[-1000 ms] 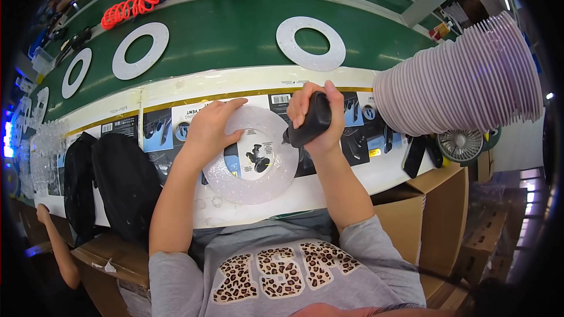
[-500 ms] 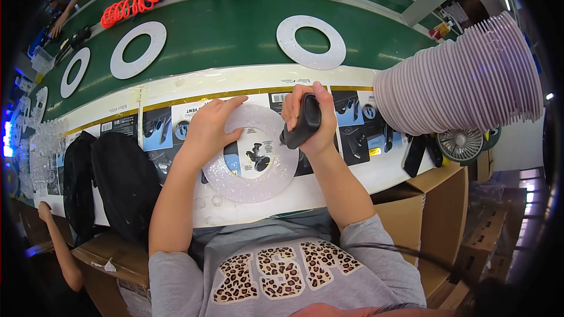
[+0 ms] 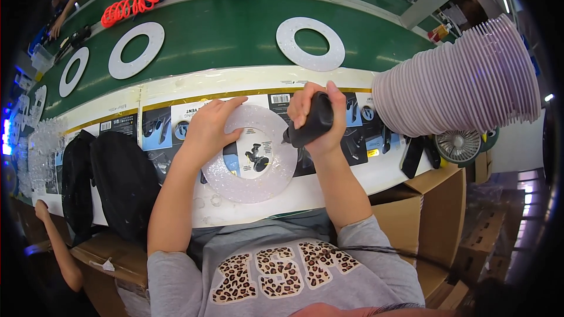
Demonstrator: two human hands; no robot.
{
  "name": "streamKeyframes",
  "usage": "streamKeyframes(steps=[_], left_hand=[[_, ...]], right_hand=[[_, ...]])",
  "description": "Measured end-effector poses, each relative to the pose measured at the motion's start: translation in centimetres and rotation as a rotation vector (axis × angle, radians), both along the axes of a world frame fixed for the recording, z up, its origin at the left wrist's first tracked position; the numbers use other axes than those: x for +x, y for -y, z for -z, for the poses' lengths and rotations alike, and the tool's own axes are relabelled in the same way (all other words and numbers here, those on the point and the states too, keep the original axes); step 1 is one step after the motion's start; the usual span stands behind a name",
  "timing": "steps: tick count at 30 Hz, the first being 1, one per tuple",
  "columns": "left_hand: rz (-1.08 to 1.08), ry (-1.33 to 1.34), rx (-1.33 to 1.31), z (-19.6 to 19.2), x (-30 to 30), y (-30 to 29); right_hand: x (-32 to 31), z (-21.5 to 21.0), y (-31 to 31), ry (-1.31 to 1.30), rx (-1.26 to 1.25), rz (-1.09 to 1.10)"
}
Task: Applying sealant or adhesive to circular light fixture components on an assembly line.
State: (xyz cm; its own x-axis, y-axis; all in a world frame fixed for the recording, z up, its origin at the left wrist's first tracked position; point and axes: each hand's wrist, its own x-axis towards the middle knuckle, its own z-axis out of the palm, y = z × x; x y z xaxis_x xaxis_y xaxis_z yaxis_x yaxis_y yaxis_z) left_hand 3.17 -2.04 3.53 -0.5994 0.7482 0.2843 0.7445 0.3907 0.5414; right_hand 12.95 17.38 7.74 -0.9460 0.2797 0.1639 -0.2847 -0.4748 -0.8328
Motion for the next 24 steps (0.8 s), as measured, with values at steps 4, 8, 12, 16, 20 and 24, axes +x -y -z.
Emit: streamKeyframes(steps=[4, 8, 12, 16, 20, 24], left_hand=[[0.024, -0.003, 0.031, -0.2, 0.0, 0.1], [0.0, 0.081, -0.034, -0.9, 0.2, -0.1], [0.01, 0.028, -0.017, -0.3, 0.0, 0.0], [0.018, -0.007, 0.019, 0.1, -0.1, -0.1], [0.013, 0.0, 0.001, 0.1, -0.1, 0.0], [0.02, -0.009, 0.009, 0.2, -0.1, 0.0]], right_hand=[[0.3, -0.6, -0.3, -0.103, -0.07, 0.0], [0.0, -0.2, -0.1, -0.106, -0.081, 0.084], [-0.7, 0.6, 0.2, -0.068, -0.041, 0.094], [-0.9, 1.0, 0.4, -0.068, -0.028, 0.075], [-1.0, 1.1, 0.5, -0.07, -0.011, 0.076], [-1.0, 1.0, 0.5, -0.076, 0.004, 0.091]])
